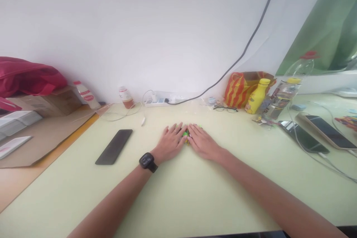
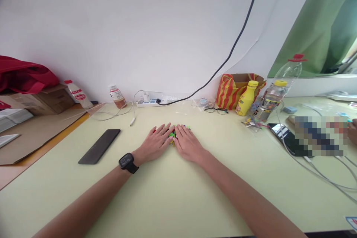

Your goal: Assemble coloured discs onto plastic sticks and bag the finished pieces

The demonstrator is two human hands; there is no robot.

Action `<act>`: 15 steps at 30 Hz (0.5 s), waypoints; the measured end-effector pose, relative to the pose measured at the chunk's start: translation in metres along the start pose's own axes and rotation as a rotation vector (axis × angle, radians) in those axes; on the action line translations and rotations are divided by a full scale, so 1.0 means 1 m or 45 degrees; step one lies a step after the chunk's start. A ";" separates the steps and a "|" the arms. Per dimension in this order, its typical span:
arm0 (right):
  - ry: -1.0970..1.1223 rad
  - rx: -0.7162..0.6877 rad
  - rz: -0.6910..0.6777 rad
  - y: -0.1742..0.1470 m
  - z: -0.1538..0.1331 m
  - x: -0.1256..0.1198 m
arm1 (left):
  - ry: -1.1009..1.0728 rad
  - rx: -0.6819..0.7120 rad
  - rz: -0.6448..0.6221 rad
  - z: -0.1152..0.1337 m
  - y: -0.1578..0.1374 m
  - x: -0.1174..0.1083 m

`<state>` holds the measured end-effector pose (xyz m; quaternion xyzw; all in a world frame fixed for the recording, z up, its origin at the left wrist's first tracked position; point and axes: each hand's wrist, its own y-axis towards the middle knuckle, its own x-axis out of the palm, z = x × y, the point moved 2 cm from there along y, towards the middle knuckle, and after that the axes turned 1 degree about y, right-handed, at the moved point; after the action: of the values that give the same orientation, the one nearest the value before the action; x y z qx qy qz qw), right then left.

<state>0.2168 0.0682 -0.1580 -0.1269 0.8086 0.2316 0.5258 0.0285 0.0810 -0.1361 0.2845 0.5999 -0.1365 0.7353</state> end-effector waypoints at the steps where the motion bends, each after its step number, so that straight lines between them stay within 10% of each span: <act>1: 0.001 -0.007 -0.005 -0.001 0.001 -0.001 | 0.000 -0.006 0.002 0.002 0.000 0.000; 10: 0.022 0.016 0.057 -0.004 -0.005 0.004 | 0.016 0.053 0.078 0.004 -0.002 -0.002; 15: -0.042 -0.041 0.245 0.005 0.018 -0.034 | -0.020 0.066 0.129 0.006 -0.004 -0.016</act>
<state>0.2431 0.0804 -0.1324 -0.0530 0.8044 0.2961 0.5123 0.0277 0.0724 -0.1212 0.3324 0.5750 -0.1166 0.7384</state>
